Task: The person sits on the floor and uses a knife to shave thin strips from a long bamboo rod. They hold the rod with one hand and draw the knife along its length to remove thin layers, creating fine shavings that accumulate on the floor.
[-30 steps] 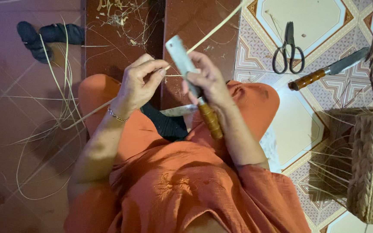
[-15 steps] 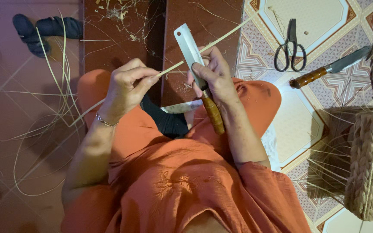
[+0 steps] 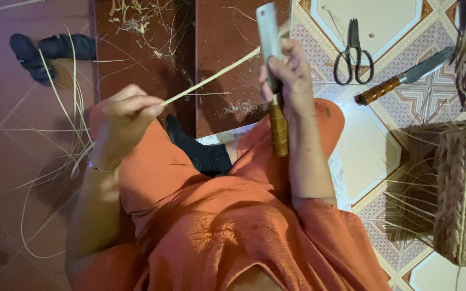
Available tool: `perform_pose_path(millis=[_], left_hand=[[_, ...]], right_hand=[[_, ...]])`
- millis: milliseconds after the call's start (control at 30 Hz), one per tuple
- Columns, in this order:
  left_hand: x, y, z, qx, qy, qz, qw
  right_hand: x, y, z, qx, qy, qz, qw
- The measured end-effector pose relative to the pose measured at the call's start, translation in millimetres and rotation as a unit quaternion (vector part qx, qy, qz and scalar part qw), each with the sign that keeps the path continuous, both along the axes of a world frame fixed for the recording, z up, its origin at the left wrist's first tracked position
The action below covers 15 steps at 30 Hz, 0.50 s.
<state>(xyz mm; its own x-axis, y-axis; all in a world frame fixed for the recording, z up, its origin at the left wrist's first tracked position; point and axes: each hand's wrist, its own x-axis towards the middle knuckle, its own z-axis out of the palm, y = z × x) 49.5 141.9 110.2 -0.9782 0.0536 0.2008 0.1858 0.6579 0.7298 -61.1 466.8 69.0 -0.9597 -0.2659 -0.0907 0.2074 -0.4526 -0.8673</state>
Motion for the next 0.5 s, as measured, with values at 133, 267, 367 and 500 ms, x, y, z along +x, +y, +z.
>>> perform_pose_path(millis=[133, 267, 367, 500], left_hand=[[-2, -6, -5, 0.049, -0.006, -0.003, 0.999], [-11, 1, -25, 0.065, 0.044, -0.017, 0.997], [-11, 4, -35, 0.108, 0.041, -0.046, 0.992], [-9, 0, -36, 0.099, 0.038, -0.081, 0.991]], right_hand=[[-4, 16, 2, -0.051, 0.004, 0.011, 0.999], [14, -3, 1, -0.065, -0.021, 0.051, 0.996], [34, -29, 2, -0.048, -0.056, 0.092, 0.993], [40, -36, 9, -0.037, -0.06, 0.113, 0.991]])
